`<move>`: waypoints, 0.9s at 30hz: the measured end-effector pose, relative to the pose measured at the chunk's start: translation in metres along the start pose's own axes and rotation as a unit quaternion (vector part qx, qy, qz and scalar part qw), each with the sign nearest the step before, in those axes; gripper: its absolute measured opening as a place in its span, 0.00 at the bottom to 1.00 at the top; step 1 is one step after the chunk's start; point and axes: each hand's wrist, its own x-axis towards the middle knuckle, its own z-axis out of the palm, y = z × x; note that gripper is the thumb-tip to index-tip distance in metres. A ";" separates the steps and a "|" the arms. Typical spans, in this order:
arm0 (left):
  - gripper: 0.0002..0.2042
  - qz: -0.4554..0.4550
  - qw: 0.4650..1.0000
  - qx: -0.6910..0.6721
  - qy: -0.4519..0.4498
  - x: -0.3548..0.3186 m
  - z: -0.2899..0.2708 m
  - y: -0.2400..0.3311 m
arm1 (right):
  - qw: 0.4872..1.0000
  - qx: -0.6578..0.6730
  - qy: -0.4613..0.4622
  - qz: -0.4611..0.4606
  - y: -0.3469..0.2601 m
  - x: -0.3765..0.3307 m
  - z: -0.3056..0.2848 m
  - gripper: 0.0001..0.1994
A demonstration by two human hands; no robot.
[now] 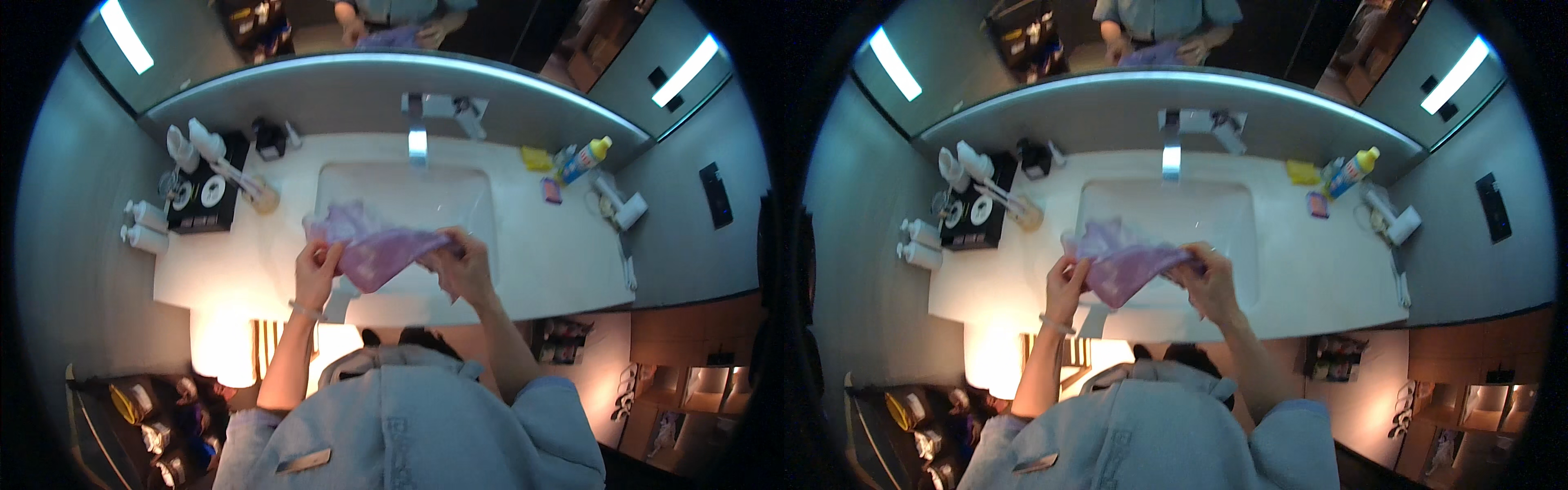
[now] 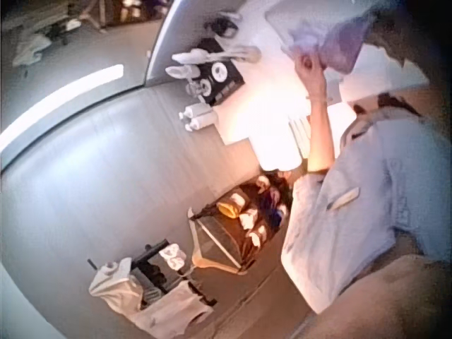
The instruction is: The person cleans a bathroom by wiping the mirror with a cloth, then uses a squeegee to remove water from the mirror surface. They wash a dark cloth in the sink, wring it out, and use it to wipe the sink basin and surrounding countertop. The person also wipes the shower wall and floor with a pink cloth.
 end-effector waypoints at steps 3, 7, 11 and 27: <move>0.22 0.139 0.989 -0.005 -0.051 -0.001 0.023 -0.020 | 0.989 0.126 -0.042 -0.073 -0.019 0.022 -0.003 0.06; 0.14 0.122 0.983 0.071 -0.119 -0.014 0.061 -0.018 | 0.972 0.090 -0.214 -0.045 -0.049 0.043 -0.005 0.09; 0.08 0.054 0.980 -0.112 -0.156 -0.024 0.069 0.030 | 0.870 0.423 -0.253 0.014 -0.026 0.061 -0.064 0.23; 0.17 -0.093 0.989 -0.109 -0.033 0.010 0.103 0.037 | 0.987 -0.041 0.069 -0.141 0.021 0.286 -0.090 0.21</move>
